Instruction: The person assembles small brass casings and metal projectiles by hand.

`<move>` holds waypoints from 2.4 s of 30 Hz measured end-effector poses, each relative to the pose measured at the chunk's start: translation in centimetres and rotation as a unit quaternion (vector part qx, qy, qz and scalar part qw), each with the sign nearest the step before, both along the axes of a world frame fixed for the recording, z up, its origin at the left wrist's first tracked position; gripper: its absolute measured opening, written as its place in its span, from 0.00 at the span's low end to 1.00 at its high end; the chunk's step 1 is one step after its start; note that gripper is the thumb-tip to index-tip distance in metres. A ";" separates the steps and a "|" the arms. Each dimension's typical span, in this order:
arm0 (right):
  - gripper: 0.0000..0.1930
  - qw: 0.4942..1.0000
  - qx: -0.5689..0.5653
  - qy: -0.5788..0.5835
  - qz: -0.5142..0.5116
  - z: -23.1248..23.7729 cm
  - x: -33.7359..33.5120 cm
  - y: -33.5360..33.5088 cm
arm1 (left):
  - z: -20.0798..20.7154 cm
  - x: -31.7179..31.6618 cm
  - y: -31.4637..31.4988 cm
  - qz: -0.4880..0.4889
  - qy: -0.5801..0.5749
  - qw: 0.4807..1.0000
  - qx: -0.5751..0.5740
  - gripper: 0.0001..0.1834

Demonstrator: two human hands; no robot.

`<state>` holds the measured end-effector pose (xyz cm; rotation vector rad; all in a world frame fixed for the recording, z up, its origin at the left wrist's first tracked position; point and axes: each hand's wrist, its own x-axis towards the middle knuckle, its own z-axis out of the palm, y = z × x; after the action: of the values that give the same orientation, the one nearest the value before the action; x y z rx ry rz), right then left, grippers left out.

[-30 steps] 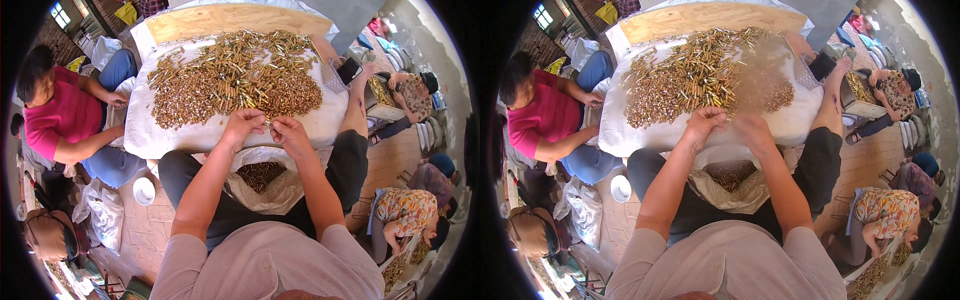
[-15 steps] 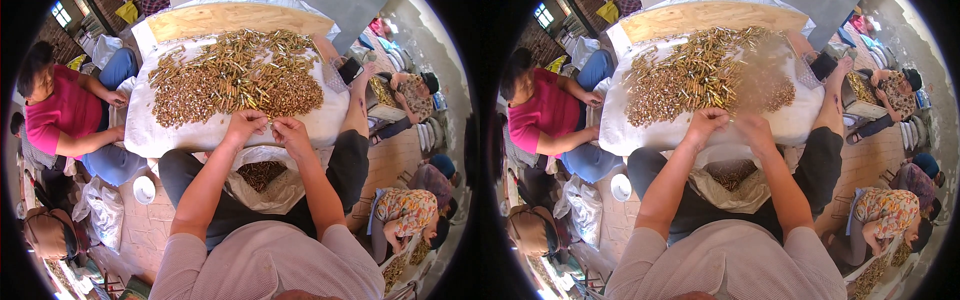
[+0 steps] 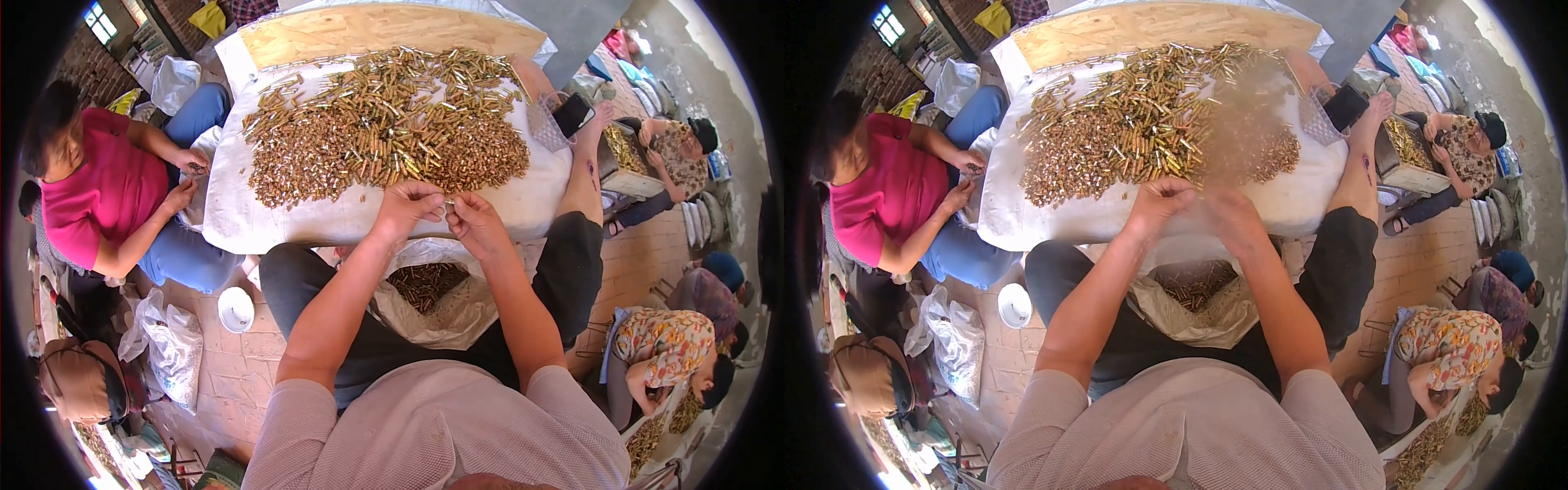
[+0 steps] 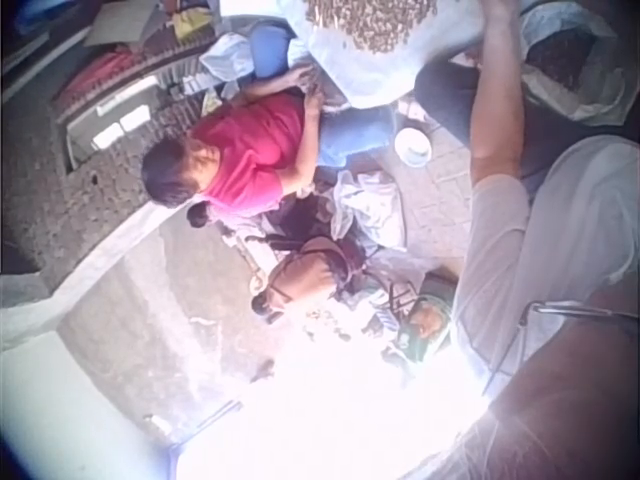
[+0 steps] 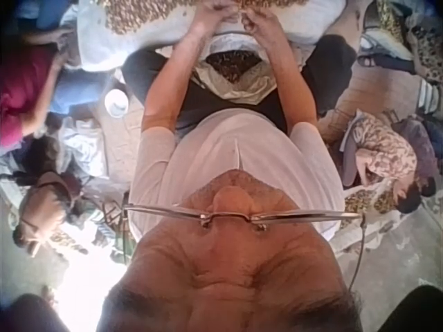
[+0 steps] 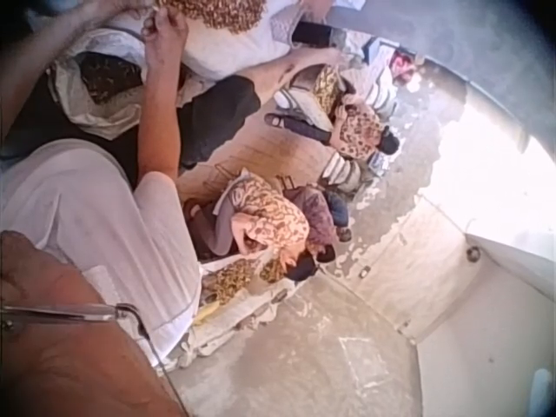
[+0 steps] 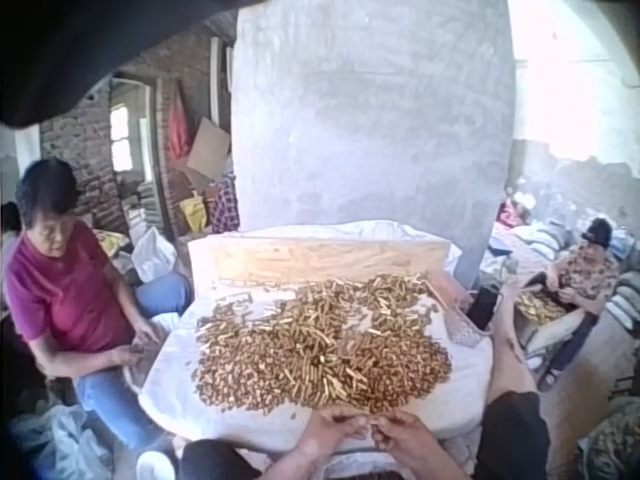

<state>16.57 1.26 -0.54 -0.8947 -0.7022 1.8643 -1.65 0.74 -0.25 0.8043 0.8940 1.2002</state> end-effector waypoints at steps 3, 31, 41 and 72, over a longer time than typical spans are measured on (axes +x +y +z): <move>0.07 1.000 0.001 0.024 -0.003 0.2 -0.3 -0.3 | -0.1 0.5 -0.2 -0.002 -0.026 1.000 -0.011 0.07; 0.06 0.580 0.479 -0.645 0.138 -3.3 -15.1 1.6 | 2.7 -9.6 2.3 0.248 0.226 0.941 0.032 0.06; 0.04 0.698 0.458 -0.536 0.125 -1.4 -9.0 0.1 | -0.7 -7.8 4.2 0.182 0.633 0.749 0.065 0.08; 0.08 0.988 0.120 -0.096 0.002 -0.7 -0.8 0.1 | 0.0 -2.3 1.3 -0.007 0.010 0.999 -0.041 0.11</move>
<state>15.80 1.32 -1.27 -0.9213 -1.0249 1.6673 -3.94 2.01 -0.20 0.7562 0.9481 1.1379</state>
